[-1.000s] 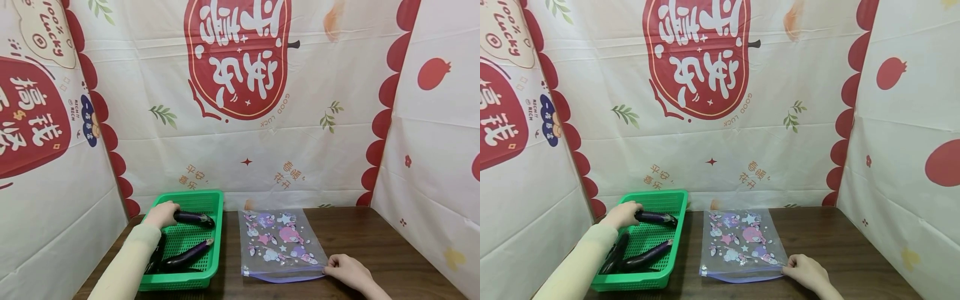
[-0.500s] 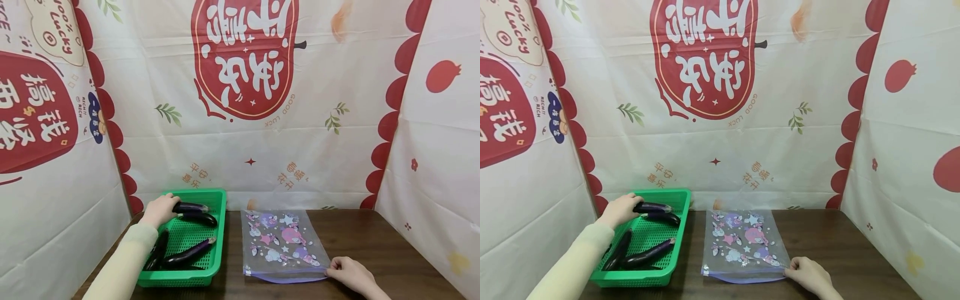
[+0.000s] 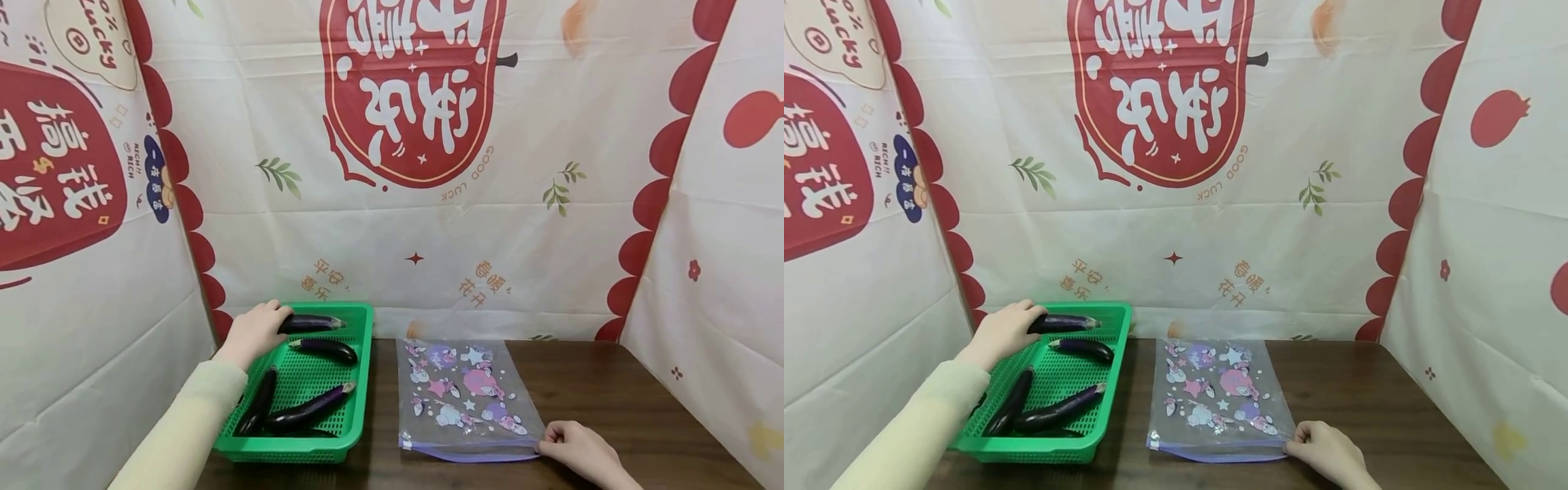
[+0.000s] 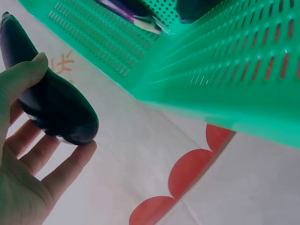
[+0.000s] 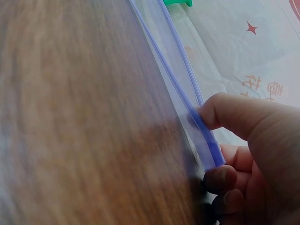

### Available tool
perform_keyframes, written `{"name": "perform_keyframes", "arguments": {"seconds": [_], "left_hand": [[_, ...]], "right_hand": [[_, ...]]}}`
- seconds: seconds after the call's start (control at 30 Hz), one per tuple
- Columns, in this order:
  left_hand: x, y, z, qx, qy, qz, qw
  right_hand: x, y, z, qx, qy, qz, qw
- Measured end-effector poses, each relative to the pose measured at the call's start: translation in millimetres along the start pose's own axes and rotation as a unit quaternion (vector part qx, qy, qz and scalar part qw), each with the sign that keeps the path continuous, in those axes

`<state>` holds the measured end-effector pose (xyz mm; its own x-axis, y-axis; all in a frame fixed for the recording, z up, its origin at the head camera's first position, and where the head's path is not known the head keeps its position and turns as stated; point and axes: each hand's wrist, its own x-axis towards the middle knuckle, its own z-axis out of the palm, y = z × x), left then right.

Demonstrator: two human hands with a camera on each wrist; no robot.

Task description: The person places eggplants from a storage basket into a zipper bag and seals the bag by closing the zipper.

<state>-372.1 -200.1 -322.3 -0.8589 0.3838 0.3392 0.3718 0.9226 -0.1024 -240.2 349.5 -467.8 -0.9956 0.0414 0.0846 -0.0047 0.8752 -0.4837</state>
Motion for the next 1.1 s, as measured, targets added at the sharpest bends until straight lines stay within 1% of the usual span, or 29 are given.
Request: {"name": "perform_keyframes", "arguments": {"seconds": [0.07, 0.2, 0.33, 0.47, 0.67, 0.8, 0.97, 1.1], "left_hand": [[-1.3, 1.5, -3.9, 0.006, 0.004, -0.002, 1.0], [-5.2, 4.1, -7.5, 0.011, 0.013, 0.0, 0.9999], [-11.8, 8.6, -8.0, 0.005, 0.011, 0.009, 0.9999], [-16.8, 12.7, -7.3, -0.001, 0.01, 0.01, 0.9999], [-14.0, 13.4, -7.8, 0.004, 0.016, 0.016, 0.9997], [-12.4, 10.6, -8.0, 0.006, 0.014, 0.016, 0.9997], [-15.8, 9.3, -5.9, -0.002, 0.012, 0.017, 0.9998], [-18.8, 10.4, -3.4, -0.006, 0.021, 0.016, 0.9996]], "right_hand": [[1.3, 0, -2, 0.0, 0.002, -0.004, 1.0], [1.1, -1, -4, 0.002, 0.0, -0.004, 1.0], [-3.1, -1, -4, 0.005, -0.007, 0.001, 1.0], [-6.2, 2, -4, 0.01, -0.016, -0.005, 0.9998], [-5.2, 3, -8, 0.008, -0.002, -0.01, 0.9999], [-5.2, 2, -5, 0.014, -0.005, -0.004, 0.9999], [-6.9, -1, -2, 0.016, -0.008, 0.001, 0.9998], [-6.9, -1, -2, 0.016, -0.007, -0.004, 0.9998]]}}
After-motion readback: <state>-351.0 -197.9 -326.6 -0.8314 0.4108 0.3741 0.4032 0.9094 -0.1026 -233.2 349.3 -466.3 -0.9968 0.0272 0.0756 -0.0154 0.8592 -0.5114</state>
